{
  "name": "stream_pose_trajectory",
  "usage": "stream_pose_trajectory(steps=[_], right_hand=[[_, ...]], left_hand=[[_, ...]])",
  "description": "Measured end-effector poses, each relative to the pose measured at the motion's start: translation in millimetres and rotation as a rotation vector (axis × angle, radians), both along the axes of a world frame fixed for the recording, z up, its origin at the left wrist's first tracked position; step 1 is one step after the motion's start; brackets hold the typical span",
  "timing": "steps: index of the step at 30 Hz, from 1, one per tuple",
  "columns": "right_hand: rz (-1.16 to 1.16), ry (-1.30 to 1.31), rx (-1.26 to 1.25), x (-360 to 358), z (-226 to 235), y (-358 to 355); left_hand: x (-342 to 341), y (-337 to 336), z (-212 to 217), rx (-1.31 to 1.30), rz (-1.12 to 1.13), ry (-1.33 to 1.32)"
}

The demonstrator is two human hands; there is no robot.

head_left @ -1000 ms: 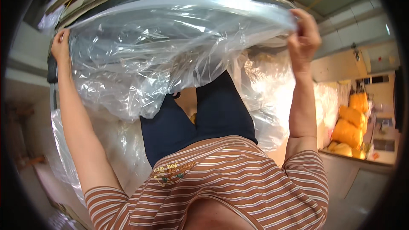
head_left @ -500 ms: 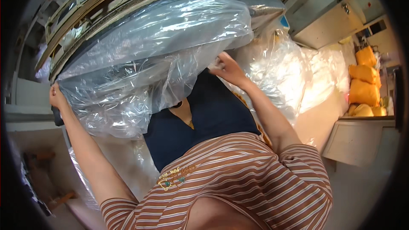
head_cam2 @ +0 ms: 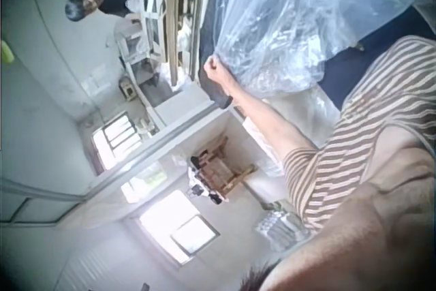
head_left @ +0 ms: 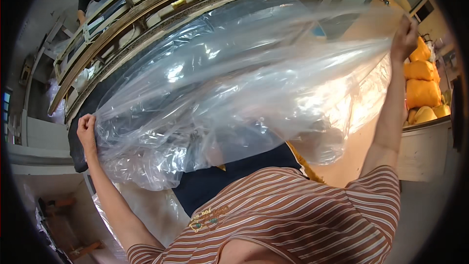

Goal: The person wraps a large, dark-colored rectangular object, likely a mattress or cushion, with a clear plastic sheet. They repeatedly pull the plastic over the object, smooth it out, and tuck the edges underneath to secure the covering.

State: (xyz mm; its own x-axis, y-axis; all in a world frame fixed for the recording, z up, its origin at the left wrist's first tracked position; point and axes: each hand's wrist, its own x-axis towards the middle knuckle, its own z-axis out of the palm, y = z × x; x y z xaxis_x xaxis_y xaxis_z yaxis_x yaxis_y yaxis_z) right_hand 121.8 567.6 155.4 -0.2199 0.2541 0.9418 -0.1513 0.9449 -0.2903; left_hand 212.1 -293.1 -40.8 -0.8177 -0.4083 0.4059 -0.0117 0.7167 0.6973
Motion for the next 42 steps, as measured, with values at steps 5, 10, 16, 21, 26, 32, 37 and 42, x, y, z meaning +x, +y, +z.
stream_pose_trajectory(steps=[5,10,16,21,26,32,37,42], right_hand=[[-0.136,0.036,0.543,-72,52,-44],[0.488,-0.389,0.906,-95,-94,-152],[0.633,-0.787,0.416,-120,-172,-155],[0.363,-0.596,0.384,-143,-160,-188],[0.367,-0.534,0.348,-177,-168,-184],[0.506,-0.769,0.087,-229,-185,-207],[0.56,-1.004,0.135,-243,-179,-206],[0.733,-0.944,0.117,-270,-187,-194]], left_hand=[[-20,8,0,-0.033,0.114,0.064],[50,-36,1,-0.39,0.121,0.007],[115,-125,-9,-0.46,0.371,-0.165],[109,-137,-43,-0.568,0.461,-0.044],[96,-123,-47,-0.584,0.468,-0.046],[110,-112,-29,-0.494,0.449,-0.012],[171,-106,16,-0.503,0.479,-0.021],[227,-83,35,-0.251,0.42,-0.176]])
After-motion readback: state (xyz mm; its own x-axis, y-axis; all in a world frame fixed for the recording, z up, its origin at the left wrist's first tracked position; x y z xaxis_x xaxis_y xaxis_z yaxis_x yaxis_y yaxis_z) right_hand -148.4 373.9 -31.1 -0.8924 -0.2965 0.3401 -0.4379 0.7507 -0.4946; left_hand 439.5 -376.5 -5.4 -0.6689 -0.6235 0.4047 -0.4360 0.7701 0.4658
